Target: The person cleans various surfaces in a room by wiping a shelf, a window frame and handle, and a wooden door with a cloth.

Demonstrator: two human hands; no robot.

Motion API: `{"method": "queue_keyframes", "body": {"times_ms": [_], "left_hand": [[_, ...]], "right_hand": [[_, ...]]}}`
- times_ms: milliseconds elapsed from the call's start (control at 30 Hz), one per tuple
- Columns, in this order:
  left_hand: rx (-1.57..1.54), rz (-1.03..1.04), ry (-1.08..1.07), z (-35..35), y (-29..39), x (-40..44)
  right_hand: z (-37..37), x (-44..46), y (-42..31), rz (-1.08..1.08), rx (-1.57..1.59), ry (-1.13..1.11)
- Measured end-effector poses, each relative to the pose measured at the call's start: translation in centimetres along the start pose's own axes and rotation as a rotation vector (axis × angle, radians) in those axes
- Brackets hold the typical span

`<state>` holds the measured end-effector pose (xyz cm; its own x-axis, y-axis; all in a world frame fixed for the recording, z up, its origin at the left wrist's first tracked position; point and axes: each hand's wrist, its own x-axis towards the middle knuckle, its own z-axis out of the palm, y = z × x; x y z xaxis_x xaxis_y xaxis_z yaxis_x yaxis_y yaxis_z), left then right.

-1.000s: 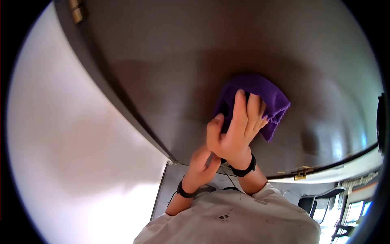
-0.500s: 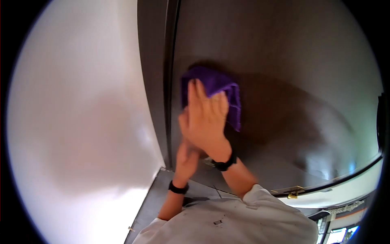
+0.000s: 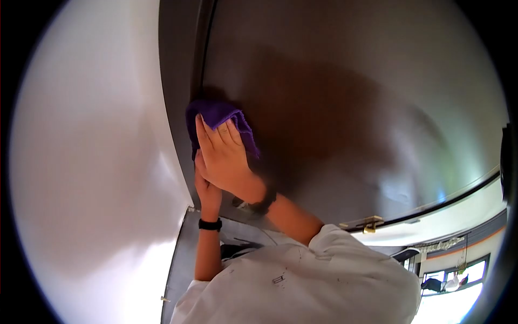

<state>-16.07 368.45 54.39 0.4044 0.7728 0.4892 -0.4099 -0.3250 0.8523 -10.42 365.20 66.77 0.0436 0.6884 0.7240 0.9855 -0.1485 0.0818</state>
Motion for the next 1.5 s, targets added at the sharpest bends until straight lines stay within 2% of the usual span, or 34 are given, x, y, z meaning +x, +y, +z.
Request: {"method": "queue_keyframes", "body": {"times_ms": [33, 100, 167, 233, 300, 367, 400, 433, 500, 567, 733, 833, 867, 967, 1133, 1200, 1233, 1300, 1500], "left_hand": [[0.009, -0.012, -0.019, 0.2, -0.8, -0.6], [0.015, -0.166, 0.203, 0.7, -1.5, -1.7], [0.054, -0.195, 0.187, 1.2, 0.5, -1.2], [0.081, -0.209, 0.173, 1.6, 1.4, -0.5], [0.051, -0.127, 0.231, 2.0, 1.7, 0.0], [0.006, -0.175, 0.166, 2.9, 2.3, 0.1], [0.144, -0.098, 0.145, 3.3, 1.6, 0.1], [0.284, -0.018, 0.122, 4.1, 2.1, 0.2], [0.272, -0.016, 0.047, 4.8, 3.2, 0.9], [0.474, 0.194, 0.098, 6.1, 3.5, 1.6], [0.467, 0.393, -0.011, 9.6, 3.9, 2.4], [0.390, 0.505, 0.062, 12.8, 4.5, 1.9], [0.453, 0.615, 0.087, 13.8, 4.7, 1.7], [0.465, 0.701, 0.069, 14.1, 7.0, 1.7], [0.491, 0.655, -0.012, 18.8, 10.1, -1.9], [0.360, 0.524, -0.083, 21.3, 11.0, -4.3], [0.339, 0.534, -0.091, 22.2, 11.2, -4.6], [0.419, 0.711, -0.125, 23.4, 11.4, -5.2], [0.510, 0.854, -0.220, 29.6, 12.5, -9.7]], "right_hand": [[0.2, -1.1, 0.0, -0.006, 0.043, -0.022], [0.5, -4.1, 0.5, 0.046, 0.093, -0.091], [-0.1, -6.5, 0.8, 0.094, 0.145, -0.152], [-1.2, -8.1, 1.5, 0.156, 0.164, -0.107], [-2.4, -9.2, 2.3, 0.150, 0.142, -0.012], [-3.9, -10.7, 2.8, 0.138, 0.106, -0.001], [-4.5, -11.7, 2.8, 0.213, 0.092, -0.092], [-5.0, -12.9, 3.1, 0.253, 0.097, -0.079], [-5.2, -14.9, 3.8, 0.231, 0.036, -0.071], [-5.7, -16.2, 4.1, 0.295, 0.008, -0.054], [-7.6, -17.5, 5.3, 0.279, 0.061, 0.049], [-9.0, -19.0, 6.5, 0.304, 0.066, 0.137], [-9.6, -19.7, 7.1, 0.334, 0.046, 0.151], [-12.1, -19.9, 7.5, 0.284, 0.061, 0.187], [-15.7, -22.6, 9.4, 0.320, -0.006, 0.250], [-17.8, -24.6, 10.3, 0.353, -0.029, 0.239], [-18.7, -25.1, 10.6, 0.380, -0.033, 0.228], [-19.9, -26.3, 11.5, 0.382, -0.054, 0.264], [-23.1, -32.0, 14.9, 0.451, -0.150, 0.330]]}}
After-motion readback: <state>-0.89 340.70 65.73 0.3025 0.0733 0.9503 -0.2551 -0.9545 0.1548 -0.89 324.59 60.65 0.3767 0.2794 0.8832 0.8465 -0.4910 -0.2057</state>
